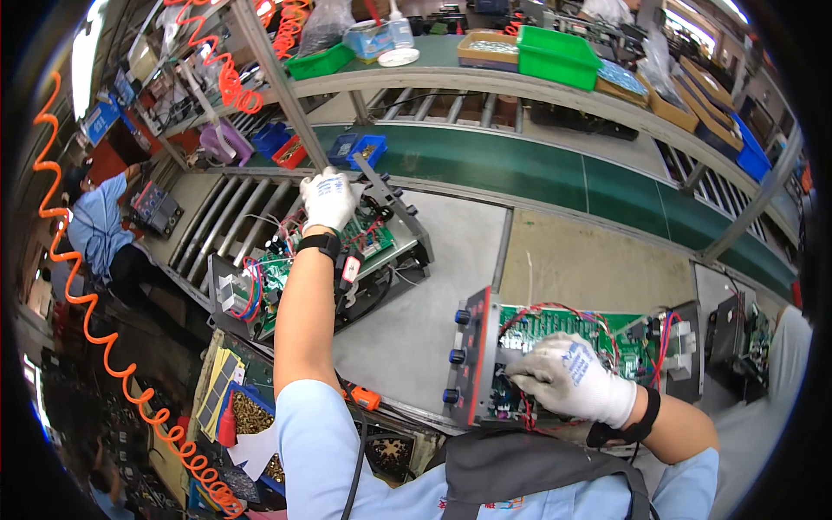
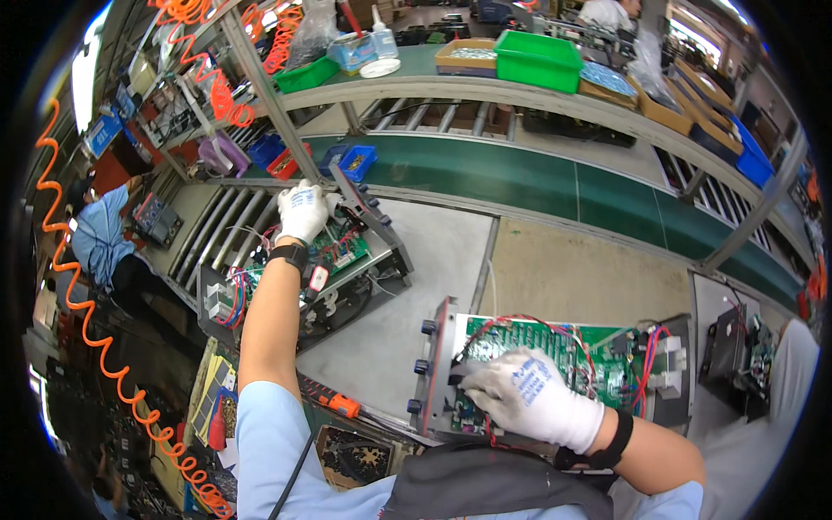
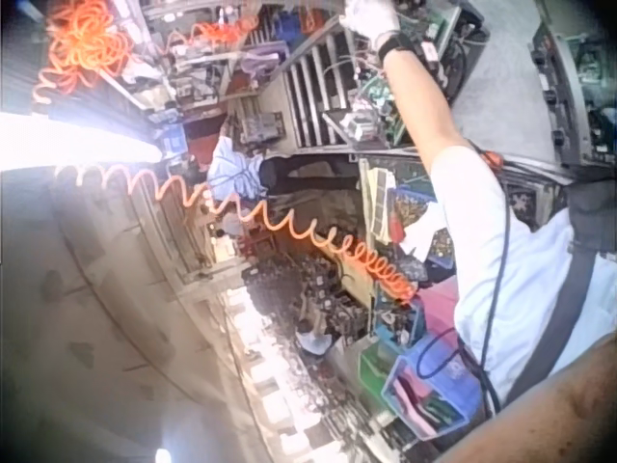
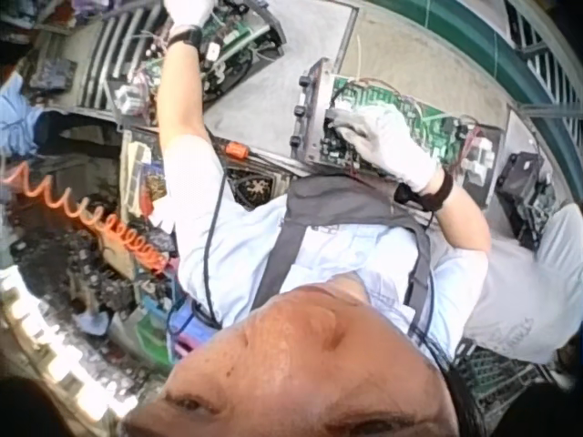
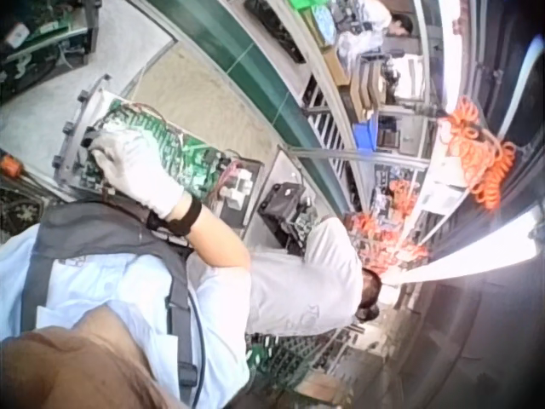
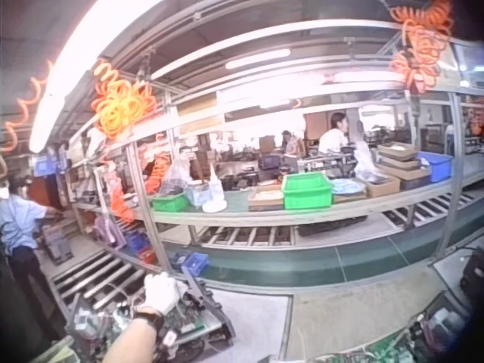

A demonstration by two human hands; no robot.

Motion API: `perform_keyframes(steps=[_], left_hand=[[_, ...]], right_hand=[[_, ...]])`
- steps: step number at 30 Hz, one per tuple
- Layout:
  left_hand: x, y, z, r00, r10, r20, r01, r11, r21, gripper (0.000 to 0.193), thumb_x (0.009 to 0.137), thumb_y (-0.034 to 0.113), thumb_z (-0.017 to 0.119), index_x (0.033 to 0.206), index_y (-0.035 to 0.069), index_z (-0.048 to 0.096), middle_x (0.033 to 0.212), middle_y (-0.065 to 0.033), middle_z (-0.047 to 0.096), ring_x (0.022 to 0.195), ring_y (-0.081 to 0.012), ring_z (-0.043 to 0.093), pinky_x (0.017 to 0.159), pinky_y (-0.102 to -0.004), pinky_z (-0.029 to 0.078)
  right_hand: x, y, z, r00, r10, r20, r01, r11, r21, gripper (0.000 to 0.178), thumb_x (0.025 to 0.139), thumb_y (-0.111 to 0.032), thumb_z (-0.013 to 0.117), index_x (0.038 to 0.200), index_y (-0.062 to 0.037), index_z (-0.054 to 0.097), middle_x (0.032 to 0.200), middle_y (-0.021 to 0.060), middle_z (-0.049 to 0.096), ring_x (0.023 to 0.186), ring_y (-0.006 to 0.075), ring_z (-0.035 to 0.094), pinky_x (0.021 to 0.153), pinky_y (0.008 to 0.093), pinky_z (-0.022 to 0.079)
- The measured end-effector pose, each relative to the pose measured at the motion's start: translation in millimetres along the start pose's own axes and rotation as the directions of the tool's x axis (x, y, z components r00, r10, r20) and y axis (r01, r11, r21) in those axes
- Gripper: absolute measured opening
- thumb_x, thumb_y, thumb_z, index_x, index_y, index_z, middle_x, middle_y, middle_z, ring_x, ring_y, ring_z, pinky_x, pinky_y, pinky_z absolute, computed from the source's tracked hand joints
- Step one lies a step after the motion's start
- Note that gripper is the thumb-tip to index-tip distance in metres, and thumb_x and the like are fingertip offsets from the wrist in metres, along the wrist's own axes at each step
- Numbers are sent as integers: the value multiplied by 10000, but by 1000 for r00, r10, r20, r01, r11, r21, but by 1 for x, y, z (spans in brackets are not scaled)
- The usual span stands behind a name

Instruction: Assembling and wiring electronic components into a solar inverter or power converter unit on an assembly line.

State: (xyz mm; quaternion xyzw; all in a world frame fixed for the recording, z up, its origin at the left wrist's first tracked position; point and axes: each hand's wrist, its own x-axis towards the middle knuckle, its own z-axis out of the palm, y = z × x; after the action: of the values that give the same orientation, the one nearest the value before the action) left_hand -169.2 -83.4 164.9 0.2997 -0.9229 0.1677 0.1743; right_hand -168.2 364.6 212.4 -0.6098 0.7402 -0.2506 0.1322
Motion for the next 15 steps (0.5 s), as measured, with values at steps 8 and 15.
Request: perform_keyframes(steps=[8,15], left_hand=[[-33,-41,-38,975,10,-221,-43,988,-145,199,877,277,558,877,105,657,872,-132,643,822,-336,641,698,-456,512],[-75,-53,-93,951,159,-264,-201,969,-143,233,816,168,571,1035,173,651,1077,-141,611,964,-354,596,826,-471,491]], right_hand=[[-73,15,-44,761,141,-633,-129,990,65,115,804,-93,668,911,-60,692,751,91,649,702,212,619,670,323,479],[-247,76,-72,410,336,-848,-559,827,57,376,968,-188,514,1280,22,534,1320,163,532,1207,238,504,1032,351,373]])
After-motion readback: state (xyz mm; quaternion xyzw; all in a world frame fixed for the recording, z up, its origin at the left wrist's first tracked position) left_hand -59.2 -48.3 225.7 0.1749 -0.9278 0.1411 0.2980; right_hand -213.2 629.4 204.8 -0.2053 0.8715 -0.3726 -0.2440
